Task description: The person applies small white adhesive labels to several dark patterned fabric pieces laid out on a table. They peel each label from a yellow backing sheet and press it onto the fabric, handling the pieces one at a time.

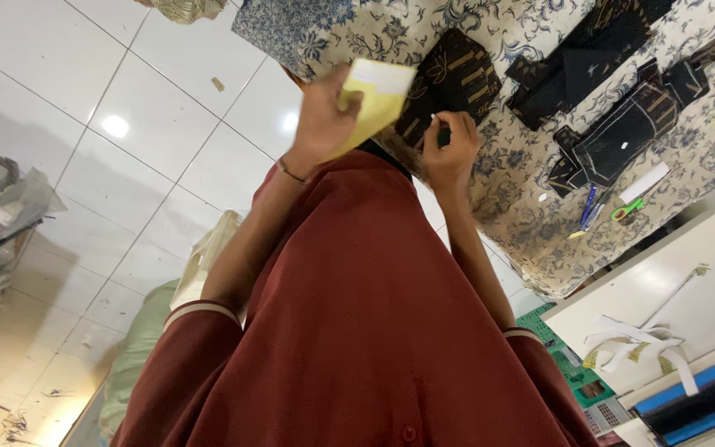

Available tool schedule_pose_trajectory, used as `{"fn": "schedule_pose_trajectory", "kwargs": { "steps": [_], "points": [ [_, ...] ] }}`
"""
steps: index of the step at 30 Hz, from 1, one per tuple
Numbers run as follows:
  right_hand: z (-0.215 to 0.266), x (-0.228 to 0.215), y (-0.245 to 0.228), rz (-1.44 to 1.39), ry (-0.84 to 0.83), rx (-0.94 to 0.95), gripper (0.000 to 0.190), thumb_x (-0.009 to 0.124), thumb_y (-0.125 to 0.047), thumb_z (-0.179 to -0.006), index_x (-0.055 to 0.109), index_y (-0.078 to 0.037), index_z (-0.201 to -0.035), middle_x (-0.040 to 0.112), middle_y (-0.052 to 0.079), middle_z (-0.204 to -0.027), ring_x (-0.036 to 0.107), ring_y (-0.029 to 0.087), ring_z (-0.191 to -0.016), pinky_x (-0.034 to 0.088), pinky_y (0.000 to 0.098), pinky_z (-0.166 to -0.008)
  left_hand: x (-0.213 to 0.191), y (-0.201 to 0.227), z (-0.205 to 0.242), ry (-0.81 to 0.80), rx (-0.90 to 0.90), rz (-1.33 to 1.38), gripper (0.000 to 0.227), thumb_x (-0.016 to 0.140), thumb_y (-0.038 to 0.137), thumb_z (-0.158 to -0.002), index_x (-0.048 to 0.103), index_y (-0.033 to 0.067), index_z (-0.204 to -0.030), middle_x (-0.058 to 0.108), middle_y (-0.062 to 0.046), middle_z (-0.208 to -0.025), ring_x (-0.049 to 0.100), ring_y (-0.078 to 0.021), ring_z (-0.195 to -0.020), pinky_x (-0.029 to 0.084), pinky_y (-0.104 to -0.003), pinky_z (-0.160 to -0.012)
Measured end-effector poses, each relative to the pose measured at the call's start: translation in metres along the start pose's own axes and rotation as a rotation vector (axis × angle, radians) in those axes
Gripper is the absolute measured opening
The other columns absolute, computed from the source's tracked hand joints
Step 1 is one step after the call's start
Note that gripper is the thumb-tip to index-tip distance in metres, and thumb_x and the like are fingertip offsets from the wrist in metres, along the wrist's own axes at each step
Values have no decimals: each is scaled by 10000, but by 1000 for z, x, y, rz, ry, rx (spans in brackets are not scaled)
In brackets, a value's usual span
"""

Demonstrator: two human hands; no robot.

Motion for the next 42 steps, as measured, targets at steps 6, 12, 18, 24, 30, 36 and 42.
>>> {"fn": "schedule_pose_trajectory", "kwargs": {
  "steps": [6, 12, 18, 24, 30, 36, 42],
  "points": [
    [-2, 25, 29, 277, -107, -262, 66, 711, 16, -926, 651, -7, -942, 629, 144, -916, 581, 318, -866, 437, 446, -817, -49, -14, -1, 129, 22, -64, 170, 711, -46, -934, 701, -38, -1103, 743, -173, -894, 648, -218, -727, 524, -341, -676],
    [-7, 43, 55, 497, -110, -378, 39, 711, 0, -953, 680, -5, -977, 632, 144, -921, 569, 289, -893, 456, 454, -880, -58, -14, 2, 196, -12, -71, 129, 738, -8, -941, 683, -24, -1057, 709, -117, -818, 535, -160, -635, 442, -312, -587],
    [28, 77, 79, 618, -225, -408, 105, 703, -45, -1044, 695, 11, -1132, 696, 161, -1076, 604, 260, -996, 483, 439, -935, -54, -13, 10, 213, -8, -5, 183, 727, -23, -930, 707, -33, -1112, 723, -115, -835, 528, -135, -641, 459, -296, -595],
    [54, 70, 59, 491, -310, -215, 203, 733, -120, -937, 675, 21, -1072, 644, 199, -995, 606, 359, -973, 493, 522, -877, -56, -11, 8, 216, 83, 81, 187, 699, -25, -956, 689, -38, -1142, 777, -122, -991, 725, -157, -830, 574, -306, -749],
    [30, 66, 44, 363, -299, -164, 324, 702, -28, -871, 638, 114, -1155, 582, 288, -1108, 590, 444, -1037, 510, 527, -913, -50, -15, 0, 185, 61, 61, 196, 730, -2, -926, 697, -31, -1116, 779, -144, -987, 738, -193, -854, 582, -322, -785],
    [28, 94, 61, 602, -358, -283, 216, 609, 76, -851, 628, 117, -1062, 606, 295, -1086, 608, 462, -1083, 543, 516, -1002, -42, -14, 2, 181, 81, 52, 273, 744, 22, -896, 684, -25, -1159, 778, -164, -1060, 771, -220, -942, 593, -330, -839],
    [20, 93, 77, 471, -444, -144, 170, 588, 84, -847, 662, 92, -999, 647, 253, -1051, 651, 387, -955, 565, 489, -874, -42, -15, 9, 172, 60, 63, 284, 717, 25, -878, 695, -14, -1159, 782, -172, -1043, 768, -256, -920, 589, -354, -833]
  ]
}}
Point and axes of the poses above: each hand's wrist, its own z-axis away from the middle knuckle, its own x-axis out of the palm, y = z × x, the point moved 8 cm from there along -z, towards the middle knuckle
